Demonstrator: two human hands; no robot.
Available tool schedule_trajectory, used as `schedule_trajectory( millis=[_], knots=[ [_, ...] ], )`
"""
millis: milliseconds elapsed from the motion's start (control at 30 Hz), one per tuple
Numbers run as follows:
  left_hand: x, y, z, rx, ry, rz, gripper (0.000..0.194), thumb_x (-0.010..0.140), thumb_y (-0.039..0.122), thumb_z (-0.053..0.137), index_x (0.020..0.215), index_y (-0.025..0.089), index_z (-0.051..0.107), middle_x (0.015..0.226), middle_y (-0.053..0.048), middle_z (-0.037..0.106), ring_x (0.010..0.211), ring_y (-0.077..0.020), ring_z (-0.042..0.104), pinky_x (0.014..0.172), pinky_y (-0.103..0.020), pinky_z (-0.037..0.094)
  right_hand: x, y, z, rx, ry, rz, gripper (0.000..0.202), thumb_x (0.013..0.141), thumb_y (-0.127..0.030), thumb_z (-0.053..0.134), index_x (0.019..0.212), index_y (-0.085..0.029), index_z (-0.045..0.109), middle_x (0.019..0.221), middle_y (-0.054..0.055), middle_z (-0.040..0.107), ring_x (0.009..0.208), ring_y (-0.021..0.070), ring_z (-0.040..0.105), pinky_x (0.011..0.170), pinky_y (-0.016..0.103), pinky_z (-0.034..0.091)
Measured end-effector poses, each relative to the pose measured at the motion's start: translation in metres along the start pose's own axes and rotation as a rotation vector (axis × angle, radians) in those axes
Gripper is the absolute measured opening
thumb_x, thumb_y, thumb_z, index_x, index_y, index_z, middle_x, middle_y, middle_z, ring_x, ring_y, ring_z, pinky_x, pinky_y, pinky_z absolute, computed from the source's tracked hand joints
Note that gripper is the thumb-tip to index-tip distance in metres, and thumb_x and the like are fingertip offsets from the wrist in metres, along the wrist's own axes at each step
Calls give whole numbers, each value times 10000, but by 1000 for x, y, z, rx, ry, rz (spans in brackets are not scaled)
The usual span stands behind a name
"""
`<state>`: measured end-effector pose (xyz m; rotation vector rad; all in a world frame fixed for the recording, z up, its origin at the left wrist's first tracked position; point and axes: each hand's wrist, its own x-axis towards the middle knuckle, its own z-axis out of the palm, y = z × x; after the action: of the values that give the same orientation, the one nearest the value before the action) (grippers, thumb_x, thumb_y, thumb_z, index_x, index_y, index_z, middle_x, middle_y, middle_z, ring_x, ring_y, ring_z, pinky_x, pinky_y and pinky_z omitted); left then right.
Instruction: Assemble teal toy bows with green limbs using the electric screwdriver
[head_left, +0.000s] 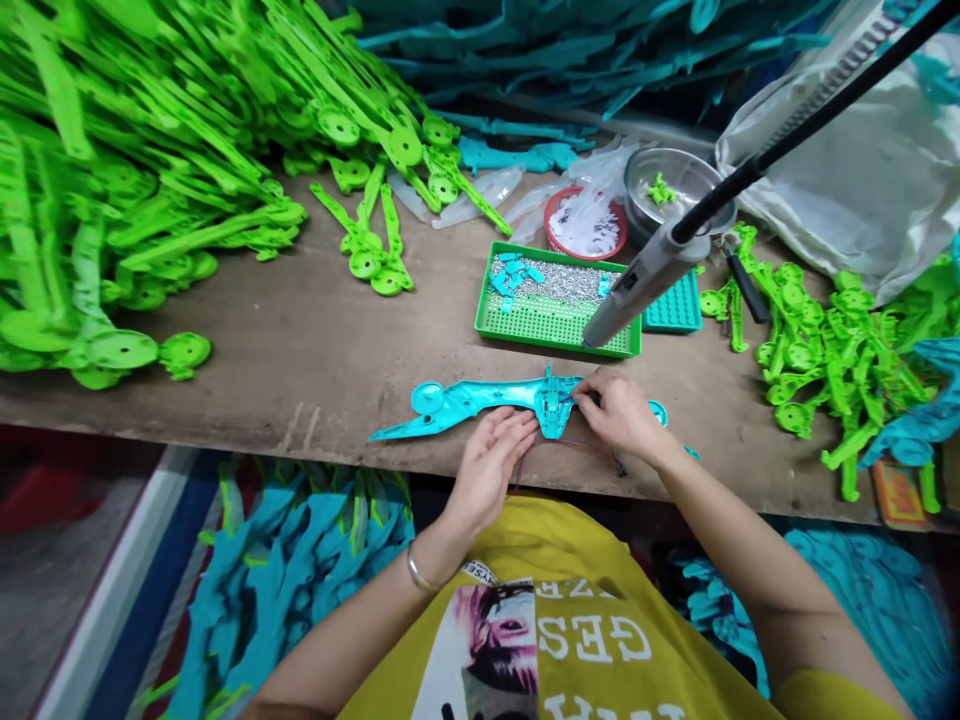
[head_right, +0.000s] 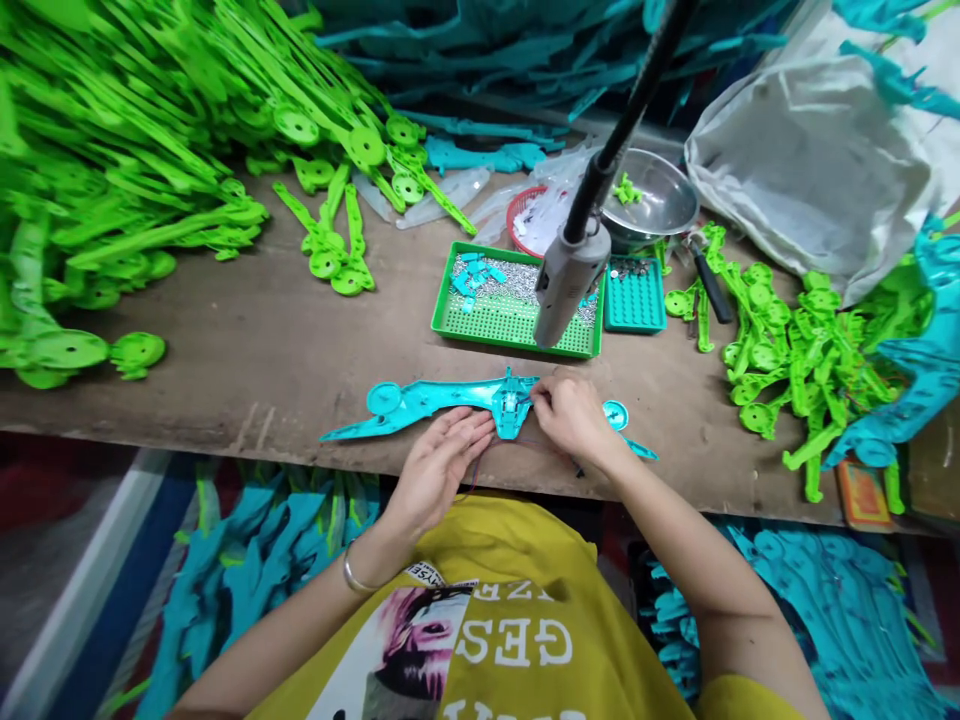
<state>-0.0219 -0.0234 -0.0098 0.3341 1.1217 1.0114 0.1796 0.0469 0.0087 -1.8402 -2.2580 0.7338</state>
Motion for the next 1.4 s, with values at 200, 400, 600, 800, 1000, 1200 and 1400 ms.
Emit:
schedule_trajectory(
  millis=[200,400,600,800,1000,1200,1400],
  knots=[
    [7,12,22,-87,9,-58,415,748,456,855,902,174,593,984,-59,735,931,-190,719,874,-340,559,-8,-4,1,130,3,-49,191,968,-219,557,963,-178,744,987,83,745,979,230,673,889,351,449],
    [9,10,29,-7,1,-35,473,699,474,904,918,166,620,904,-45,733,829,-172,686,740,-298,548,-27,-10,-1,141,49,-93,177,979,-240,568,948,-193,736,950,64,712,944,230,652,880,374,421],
    [13,4,27,-87,-79,-57,463,663,433,941,867,149,638,862,-48,731,815,-159,675,796,-315,549,-39,-13,0,-30,117,-134,239,991,-206,525,1018,-195,762,923,81,687,885,232,631,788,371,377],
    [16,-3,28,-61,-46,58,452,634,420,948,653,149,587,639,16,614,606,-84,528,623,-240,452,-52,-15,3,-227,170,-281,349,939,-75,475,1159,-174,726,957,104,650,855,238,568,780,373,364],
    [17,-7,28,-88,4,79,442,623,354,949,629,162,550,597,46,558,572,-72,478,590,-234,416,-60,-17,6,-298,276,-352,285,959,-74,466,1128,-136,687,926,103,644,889,247,562,796,371,367],
    [17,-8,29,-112,-85,96,376,674,386,927,837,126,710,781,-33,708,713,-139,626,708,-280,508,-64,-14,8,-258,416,-398,203,1017,-140,498,998,-165,699,886,73,703,827,223,562,791,369,378],
    [14,-10,30,-115,-120,115,318,724,362,905,870,138,732,862,-48,753,758,-145,661,740,-279,527,-55,-7,18,-102,364,-315,206,1009,-153,513,1022,-193,715,927,68,749,854,230,615,744,368,400]
  ],
)
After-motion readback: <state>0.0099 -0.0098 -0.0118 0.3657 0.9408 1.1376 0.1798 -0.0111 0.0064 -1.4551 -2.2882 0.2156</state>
